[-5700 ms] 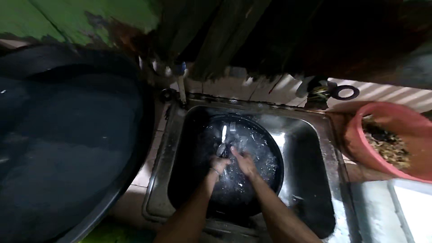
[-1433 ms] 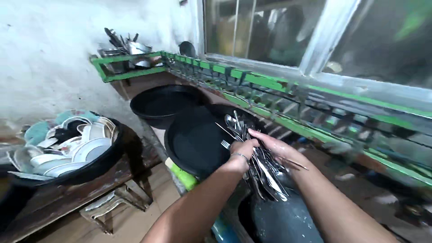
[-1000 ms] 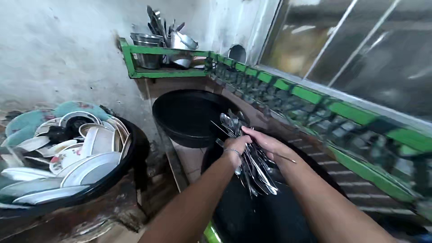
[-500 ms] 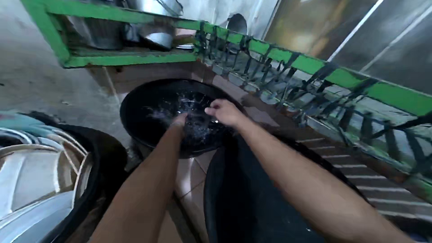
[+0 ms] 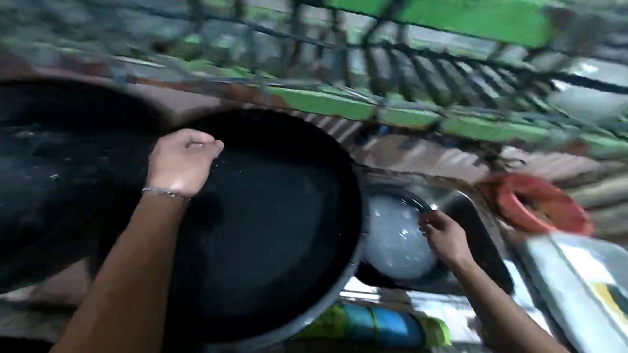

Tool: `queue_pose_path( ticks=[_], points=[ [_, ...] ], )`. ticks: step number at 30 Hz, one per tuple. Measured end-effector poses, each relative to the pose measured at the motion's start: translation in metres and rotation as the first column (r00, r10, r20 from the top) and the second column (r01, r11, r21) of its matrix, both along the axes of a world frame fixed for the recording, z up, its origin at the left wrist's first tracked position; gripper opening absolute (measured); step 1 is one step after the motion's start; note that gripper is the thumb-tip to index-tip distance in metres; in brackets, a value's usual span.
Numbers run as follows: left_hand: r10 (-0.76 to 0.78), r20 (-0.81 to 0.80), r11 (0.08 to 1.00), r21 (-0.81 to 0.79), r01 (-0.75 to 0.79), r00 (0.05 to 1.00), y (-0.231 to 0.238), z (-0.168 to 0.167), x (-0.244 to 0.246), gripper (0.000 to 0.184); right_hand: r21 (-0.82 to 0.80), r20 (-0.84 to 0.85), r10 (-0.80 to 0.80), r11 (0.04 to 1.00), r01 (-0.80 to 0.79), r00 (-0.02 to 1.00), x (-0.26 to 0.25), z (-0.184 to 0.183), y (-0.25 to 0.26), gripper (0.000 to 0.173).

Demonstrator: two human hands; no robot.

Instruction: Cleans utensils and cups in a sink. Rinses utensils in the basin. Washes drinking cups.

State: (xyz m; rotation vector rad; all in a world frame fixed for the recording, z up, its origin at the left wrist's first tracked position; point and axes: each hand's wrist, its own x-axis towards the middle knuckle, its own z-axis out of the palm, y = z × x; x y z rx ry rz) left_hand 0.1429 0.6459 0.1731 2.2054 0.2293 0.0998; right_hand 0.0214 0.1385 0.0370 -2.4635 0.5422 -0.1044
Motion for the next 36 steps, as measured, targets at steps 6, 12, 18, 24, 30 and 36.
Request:
queue_pose_path(
  ticks=[6, 12, 18, 24, 30, 36],
  points=[
    [-0.49, 0.02, 0.854, -0.193, 0.484, 0.872, -0.201, -0.006, -0.053, 0.027, 0.099, -0.525, -0.304, 0.906, 0.412, 0.795, -0.017, -0.143, -0.167, 0.078],
    [-0.564, -0.432, 0.815, -0.153, 0.559, 0.704, -0.352, -0.119, -0.066, 0.046, 0.312, -0.368, -0.147, 0.911, 0.271, 0.918, 0.065, -0.223, -0.161, 0.074],
    [-0.374, -0.637, 0.796, 0.153, 0.586, 0.674, -0.423, -0.241, -0.043, 0.078, 0.193, -0.39, 0.304, 0.95, -0.246, 0.869, 0.087, -0.237, -0.099, 0.078],
    [-0.437, -0.553, 0.664, 0.334, 0.669, 0.709, -0.458, -0.327, -0.007, 0.083, 0.45, -0.316, 0.589, 0.783, -0.43, 0.743, 0.04, -0.204, -0.116, 0.049],
    [-0.276, -0.818, 0.489, 0.333, 0.807, 0.505, -0.491, -0.348, -0.036, 0.067, 0.116, -0.073, 0.157, 0.982, -0.148, 0.985, 0.062, -0.145, -0.285, 0.028],
    [-0.443, -0.731, 0.387, 0.367, 0.846, 0.519, -0.49, -0.355, -0.045, 0.091, -0.028, -0.318, 0.488, 0.852, -0.523, 0.813, 0.112, -0.255, -0.356, 0.068]
  ],
)
